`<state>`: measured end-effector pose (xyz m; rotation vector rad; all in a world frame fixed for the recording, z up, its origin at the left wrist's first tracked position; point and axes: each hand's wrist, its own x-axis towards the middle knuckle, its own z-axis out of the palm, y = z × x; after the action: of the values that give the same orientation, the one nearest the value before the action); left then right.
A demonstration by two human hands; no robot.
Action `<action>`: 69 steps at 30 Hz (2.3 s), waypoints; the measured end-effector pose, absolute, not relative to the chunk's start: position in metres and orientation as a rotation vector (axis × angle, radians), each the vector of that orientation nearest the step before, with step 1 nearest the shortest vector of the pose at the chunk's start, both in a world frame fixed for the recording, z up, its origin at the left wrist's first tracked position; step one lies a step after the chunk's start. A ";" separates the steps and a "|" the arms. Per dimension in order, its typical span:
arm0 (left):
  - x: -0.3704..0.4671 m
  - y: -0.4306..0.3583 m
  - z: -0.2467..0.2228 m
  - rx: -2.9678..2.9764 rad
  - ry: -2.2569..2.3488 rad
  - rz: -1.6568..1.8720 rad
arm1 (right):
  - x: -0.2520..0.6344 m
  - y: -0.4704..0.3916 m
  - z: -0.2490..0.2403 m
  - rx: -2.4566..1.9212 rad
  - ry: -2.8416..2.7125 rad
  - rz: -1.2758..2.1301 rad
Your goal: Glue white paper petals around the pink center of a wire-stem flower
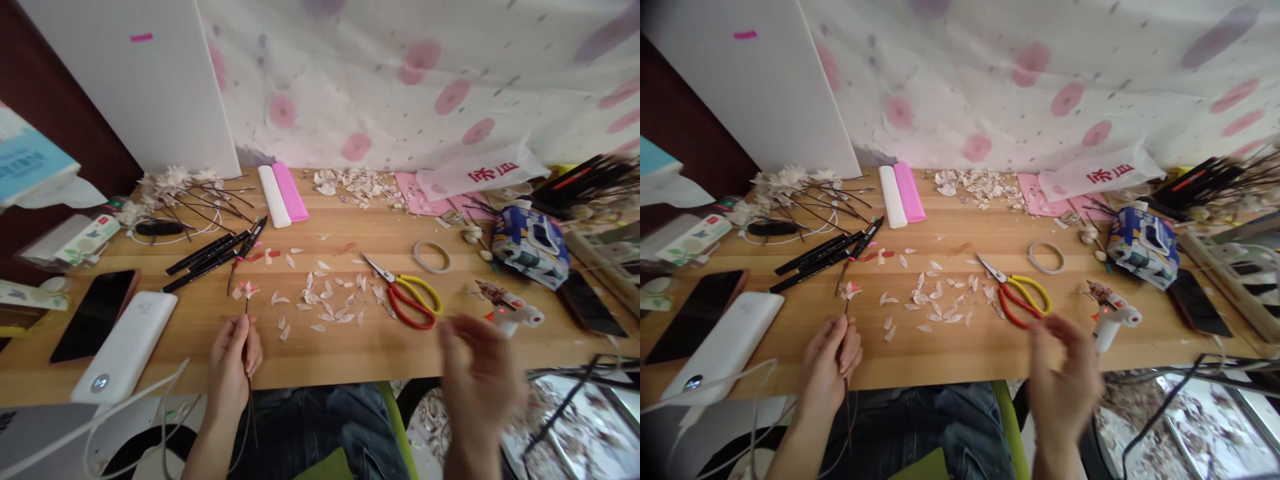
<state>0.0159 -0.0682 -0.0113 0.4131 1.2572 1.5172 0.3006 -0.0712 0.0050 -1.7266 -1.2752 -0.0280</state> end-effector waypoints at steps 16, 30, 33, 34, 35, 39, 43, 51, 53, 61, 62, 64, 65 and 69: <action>0.008 -0.074 -0.025 0.357 1.025 1.495 | 0.153 0.000 -0.021 -1.543 -2.173 0.346; -0.003 -0.072 -0.022 0.284 0.903 1.390 | 0.153 0.015 -0.008 -1.511 -2.297 0.316; -0.003 -0.072 -0.022 0.283 0.895 1.381 | 0.163 0.019 -0.008 -1.564 -2.265 0.297; -0.003 -0.072 -0.023 0.282 0.893 1.382 | 0.167 0.020 -0.007 -1.592 -2.243 0.286; -0.002 -0.071 -0.025 0.281 0.890 1.386 | 0.170 0.021 -0.005 -1.617 -2.220 0.276; -0.002 -0.071 -0.029 0.285 0.885 1.399 | 0.164 0.023 0.000 -1.596 -2.246 0.338; -0.003 -0.071 -0.027 0.298 0.887 1.383 | 0.143 0.027 -0.001 -1.487 -2.392 0.489; -0.001 -0.066 -0.023 0.275 0.901 1.395 | 0.138 0.036 -0.003 -1.419 -2.440 0.678; 0.000 -0.062 -0.018 0.279 0.903 1.398 | 0.144 0.038 0.006 -1.382 -2.405 0.722; 0.029 -0.011 0.060 0.478 0.751 1.483 | 0.192 0.060 0.108 -1.111 -2.116 0.606; 0.035 -0.004 0.073 0.519 0.727 1.495 | 0.198 0.060 0.122 -1.040 -2.032 0.594; 0.045 0.008 0.095 0.627 0.687 1.484 | 0.209 0.057 0.145 -0.898 -1.849 0.573; 0.050 0.013 0.104 0.682 0.663 1.471 | 0.213 0.055 0.153 -0.842 -1.762 0.558; 0.063 0.025 0.127 0.855 0.630 1.407 | 0.223 0.050 0.167 -0.698 -1.482 0.529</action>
<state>0.0630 0.0254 0.1273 0.8552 0.6302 1.4072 0.2234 0.0500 0.1666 -0.6981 -1.4820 0.5294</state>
